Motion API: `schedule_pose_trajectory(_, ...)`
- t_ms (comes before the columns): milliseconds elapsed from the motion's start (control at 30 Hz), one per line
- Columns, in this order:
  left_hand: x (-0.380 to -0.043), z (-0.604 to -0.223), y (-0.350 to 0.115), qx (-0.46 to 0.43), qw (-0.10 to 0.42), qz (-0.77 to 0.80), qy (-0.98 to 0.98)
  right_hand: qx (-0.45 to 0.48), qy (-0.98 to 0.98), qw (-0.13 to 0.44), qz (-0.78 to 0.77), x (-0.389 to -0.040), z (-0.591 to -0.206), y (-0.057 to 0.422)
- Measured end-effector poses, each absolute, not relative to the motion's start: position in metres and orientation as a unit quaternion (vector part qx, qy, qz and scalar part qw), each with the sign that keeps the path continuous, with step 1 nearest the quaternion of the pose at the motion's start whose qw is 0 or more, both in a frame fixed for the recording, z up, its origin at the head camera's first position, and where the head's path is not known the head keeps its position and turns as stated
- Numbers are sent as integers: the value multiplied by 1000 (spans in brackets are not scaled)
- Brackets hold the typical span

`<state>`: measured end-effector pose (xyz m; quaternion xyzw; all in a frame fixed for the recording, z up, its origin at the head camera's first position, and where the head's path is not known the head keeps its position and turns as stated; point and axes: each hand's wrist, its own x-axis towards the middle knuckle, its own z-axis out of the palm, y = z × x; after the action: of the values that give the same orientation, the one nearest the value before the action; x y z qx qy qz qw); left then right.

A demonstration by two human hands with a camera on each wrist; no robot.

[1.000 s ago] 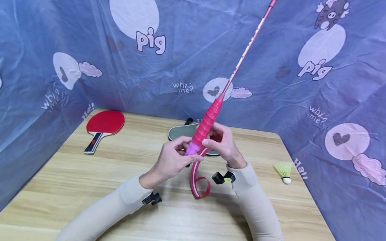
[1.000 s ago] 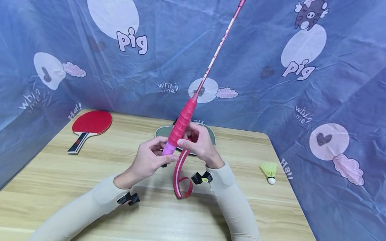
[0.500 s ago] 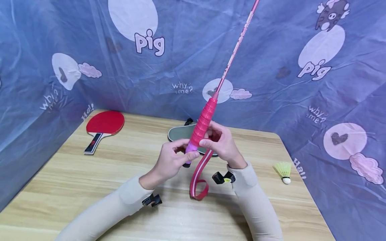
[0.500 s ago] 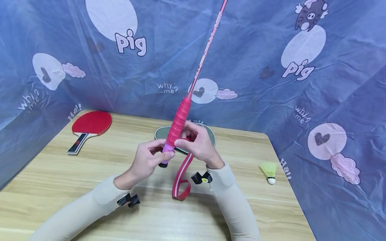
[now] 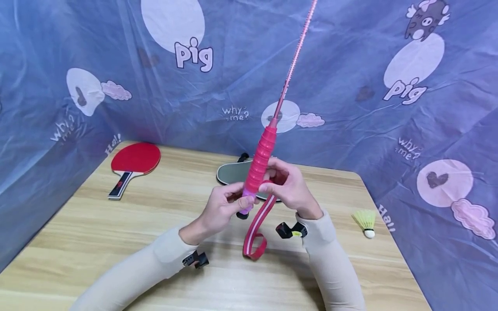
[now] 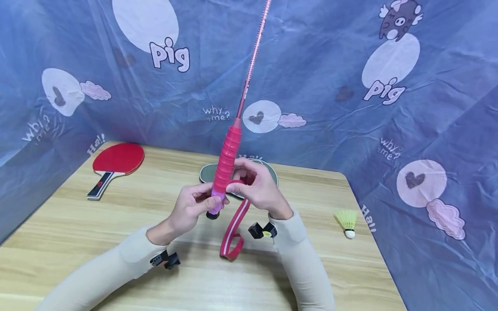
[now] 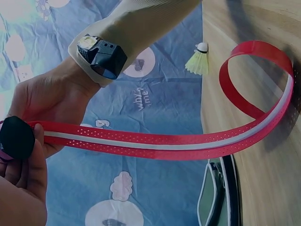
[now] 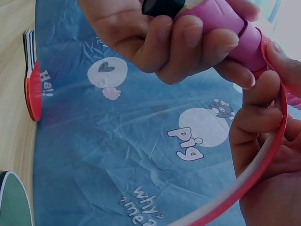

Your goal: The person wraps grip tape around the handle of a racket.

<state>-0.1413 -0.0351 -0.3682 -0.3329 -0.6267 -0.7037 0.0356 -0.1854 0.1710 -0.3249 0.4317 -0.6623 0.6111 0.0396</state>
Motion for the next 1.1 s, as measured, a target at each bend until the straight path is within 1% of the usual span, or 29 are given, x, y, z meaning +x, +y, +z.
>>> schedule_pose_trajectory(300,-143,-372,-37,-371,-2,-719,-588,441,-652,29,616,-187,-325,169)
schedule_pose_trajectory(500,-150,-376,-38,-414,-1,-699,-583,441,-660,5,607,-186,-326,169)
schedule_pose_trajectory(600,-152,-377,-39,-418,-3,-690,-591,435,-666,12,606,-187,-327,168)
schedule_pose_trajectory(700,-151,-374,-39,-384,-5,-685,-619,420,-674,35,607,-188,-328,166)
schedule_pose_trajectory(900,-152,-371,-38,-296,27,-675,-675,387,-703,96,588,-188,-330,165)
schedule_pose_trajectory(1100,-152,-370,-40,-281,61,-656,-698,379,-716,118,574,-189,-331,160)
